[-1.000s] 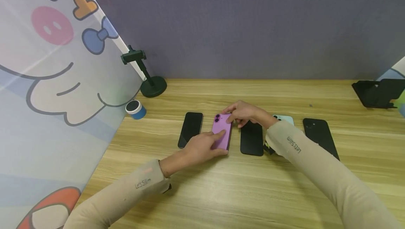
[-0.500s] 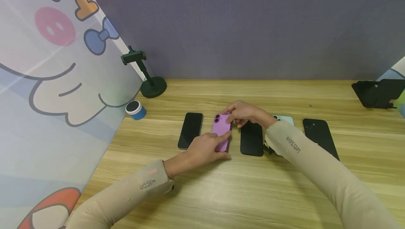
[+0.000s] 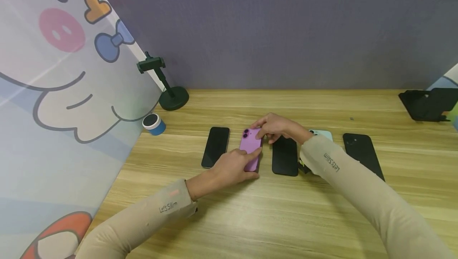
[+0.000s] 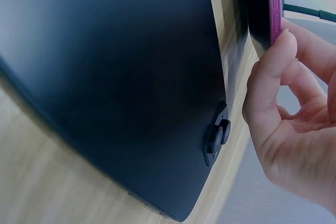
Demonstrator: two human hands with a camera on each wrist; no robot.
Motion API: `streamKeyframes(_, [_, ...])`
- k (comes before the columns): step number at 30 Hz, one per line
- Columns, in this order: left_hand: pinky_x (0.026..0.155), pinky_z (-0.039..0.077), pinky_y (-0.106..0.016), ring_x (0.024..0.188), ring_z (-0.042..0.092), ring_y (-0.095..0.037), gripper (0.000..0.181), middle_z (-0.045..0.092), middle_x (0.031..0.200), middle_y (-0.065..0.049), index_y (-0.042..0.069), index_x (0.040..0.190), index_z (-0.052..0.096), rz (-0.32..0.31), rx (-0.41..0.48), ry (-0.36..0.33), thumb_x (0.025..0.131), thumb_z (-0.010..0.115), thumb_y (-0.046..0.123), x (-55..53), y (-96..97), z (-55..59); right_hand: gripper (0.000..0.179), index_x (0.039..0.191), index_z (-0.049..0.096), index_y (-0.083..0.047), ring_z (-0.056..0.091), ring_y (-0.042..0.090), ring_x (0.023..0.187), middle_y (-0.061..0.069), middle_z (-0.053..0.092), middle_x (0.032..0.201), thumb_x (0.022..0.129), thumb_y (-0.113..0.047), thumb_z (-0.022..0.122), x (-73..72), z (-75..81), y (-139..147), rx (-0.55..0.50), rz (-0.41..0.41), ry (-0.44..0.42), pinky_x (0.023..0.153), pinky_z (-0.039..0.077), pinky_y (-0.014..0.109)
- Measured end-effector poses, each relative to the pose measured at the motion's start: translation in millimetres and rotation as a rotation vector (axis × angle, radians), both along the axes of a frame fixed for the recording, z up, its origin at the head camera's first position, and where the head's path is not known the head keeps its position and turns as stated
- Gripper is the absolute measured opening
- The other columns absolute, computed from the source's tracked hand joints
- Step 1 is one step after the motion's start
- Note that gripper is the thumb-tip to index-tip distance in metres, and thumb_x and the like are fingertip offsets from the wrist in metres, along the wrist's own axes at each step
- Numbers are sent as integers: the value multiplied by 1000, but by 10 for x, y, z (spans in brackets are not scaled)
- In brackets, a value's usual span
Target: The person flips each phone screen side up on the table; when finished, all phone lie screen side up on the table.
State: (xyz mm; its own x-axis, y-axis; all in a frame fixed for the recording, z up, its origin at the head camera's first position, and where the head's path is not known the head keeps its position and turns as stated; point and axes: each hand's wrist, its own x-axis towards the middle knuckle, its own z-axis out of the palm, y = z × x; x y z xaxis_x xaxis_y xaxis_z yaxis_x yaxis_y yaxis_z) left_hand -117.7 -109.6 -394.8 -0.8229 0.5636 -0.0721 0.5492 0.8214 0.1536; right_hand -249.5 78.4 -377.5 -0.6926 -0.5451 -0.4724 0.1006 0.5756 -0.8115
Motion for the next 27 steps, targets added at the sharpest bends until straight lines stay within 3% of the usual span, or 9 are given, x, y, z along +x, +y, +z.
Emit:
streamKeyframes(8, [52,37,-16,63,48,-5,70,61,78,2,13,153,44,-51,85,27,94,68,43,-3,-93,-9,48,138,62,-11,40,8,49,-4,42,54,90,-13,72,1,10,-10,-18,-8,-2,56,54,26])
streamKeyframes(14, [51,38,-14,61,47,-4,69,54,74,4,10,153,41,-68,151,-6,96,67,39,-7,-180,7,47,139,61,-13,39,9,52,-5,38,57,93,-18,71,17,2,17,-51,-1,10,61,57,29])
streamKeyframes(20, [51,36,-14,60,45,-3,67,53,73,4,11,154,40,-75,203,-21,97,66,36,-15,-250,4,50,143,57,-12,48,10,54,-4,43,61,96,-23,68,47,-12,60,-94,5,6,64,58,32])
streamKeyframes(27, [52,38,-15,60,46,-2,66,56,76,5,11,154,38,-81,278,-51,97,65,30,-50,-327,5,51,145,54,-11,46,11,56,-4,40,62,98,-26,64,49,-11,92,-125,-8,23,66,59,34])
